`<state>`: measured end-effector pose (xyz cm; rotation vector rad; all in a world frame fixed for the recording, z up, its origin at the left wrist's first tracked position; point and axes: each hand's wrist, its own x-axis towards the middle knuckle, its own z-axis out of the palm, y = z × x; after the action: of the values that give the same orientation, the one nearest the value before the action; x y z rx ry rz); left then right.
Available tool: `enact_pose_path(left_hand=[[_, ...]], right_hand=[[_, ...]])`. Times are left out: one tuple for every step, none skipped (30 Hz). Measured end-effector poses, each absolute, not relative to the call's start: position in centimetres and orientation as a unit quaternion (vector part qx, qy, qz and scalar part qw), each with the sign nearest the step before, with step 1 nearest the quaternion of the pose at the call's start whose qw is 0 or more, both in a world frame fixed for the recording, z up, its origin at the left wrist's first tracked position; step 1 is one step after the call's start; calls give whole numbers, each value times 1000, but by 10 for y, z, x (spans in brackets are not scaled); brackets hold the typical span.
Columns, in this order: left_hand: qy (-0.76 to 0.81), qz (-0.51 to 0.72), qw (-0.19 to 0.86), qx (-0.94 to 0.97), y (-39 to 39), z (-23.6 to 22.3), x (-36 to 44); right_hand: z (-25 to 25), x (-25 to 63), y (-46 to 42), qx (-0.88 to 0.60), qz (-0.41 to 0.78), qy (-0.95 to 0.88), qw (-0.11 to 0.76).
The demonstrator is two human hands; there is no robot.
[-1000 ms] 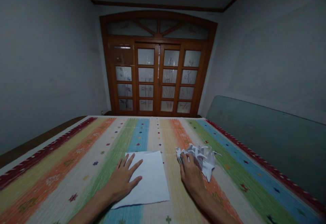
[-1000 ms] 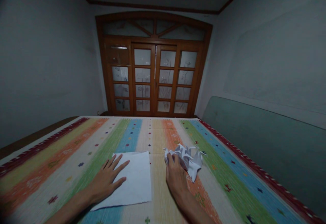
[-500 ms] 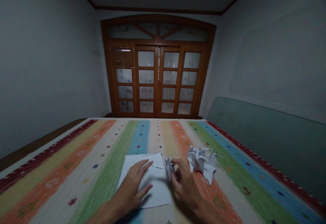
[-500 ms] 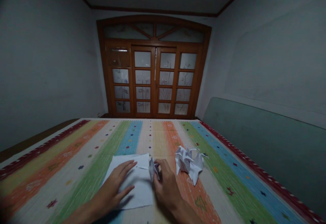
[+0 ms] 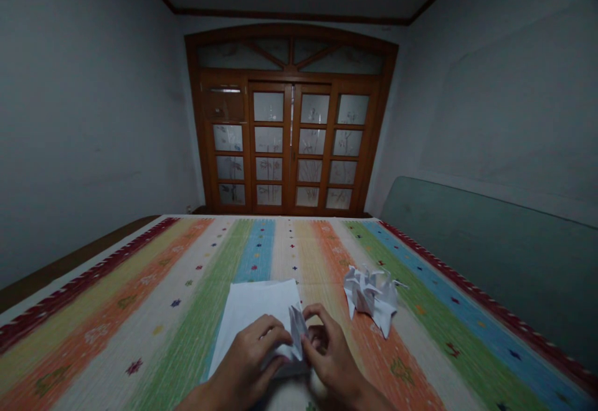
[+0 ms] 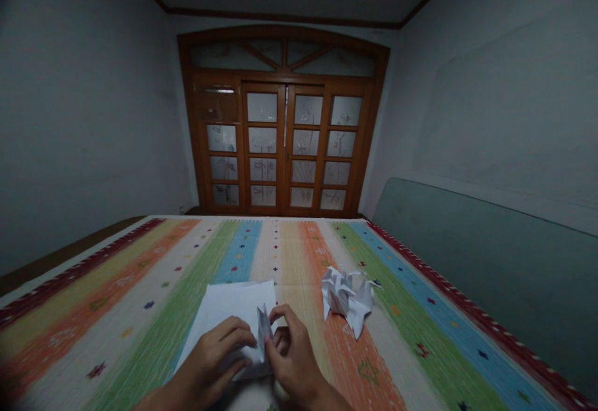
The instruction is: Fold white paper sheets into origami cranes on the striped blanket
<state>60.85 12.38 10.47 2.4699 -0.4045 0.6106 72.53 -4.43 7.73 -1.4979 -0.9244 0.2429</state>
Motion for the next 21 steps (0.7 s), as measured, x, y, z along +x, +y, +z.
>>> enact_pose_path(left_hand=[[-154,235,255,925,124,104,608],[-158,244,229,929,124,103,608],[-162,256,202,931,124,102,609],[-164,268,175,933,124,101,609],[-164,280,152,933,124,100,609],[-163,290,131,934,124,99,609],[-160,300,114,934,124,99,609],[-156,310,102,932,124,98,609],[-152,320,95,930,125,97,609],[-147,327,93,929,125,96,609],[-140,333,97,928,126,95,609],[-130,337,108,926,126,94,609],[-117,342,126,924,127,94,609],[-100,344,149,921,127,94,608],[-81,345,177,918,126,94,609],[-59,345,205,914,126,95,609],[-38,344,232,909,125,96,609],[-19,340,256,905,125,97,609],[-4,337,277,900,124,98,609],[7,332,294,896,123,99,609],[17,327,309,893,122,99,609]], right_hand=[[75,725,-44,-640,131,-394,647],[73,724,-43,-623,155,-386,662],[72,723,-43,-607,177,-379,676],[71,722,-42,-592,196,-375,685],[71,721,-42,-580,210,-375,692],[72,720,-42,-569,215,-379,698],[73,720,-43,-560,212,-384,703],[74,720,-43,-555,203,-389,707],[76,720,-44,-551,191,-392,711],[77,721,-44,-550,182,-393,714],[78,722,-45,-550,179,-394,715],[79,723,-45,-551,177,-393,714],[80,724,-45,-555,174,-391,713],[80,725,-45,-561,165,-392,710],[81,726,-44,-569,148,-393,707],[81,727,-44,-582,125,-394,700],[82,727,-44,-597,100,-394,691],[83,726,-44,-613,77,-397,679],[84,725,-45,-627,59,-400,666],[85,724,-45,-638,46,-406,653],[86,723,-45,-645,38,-412,642]])
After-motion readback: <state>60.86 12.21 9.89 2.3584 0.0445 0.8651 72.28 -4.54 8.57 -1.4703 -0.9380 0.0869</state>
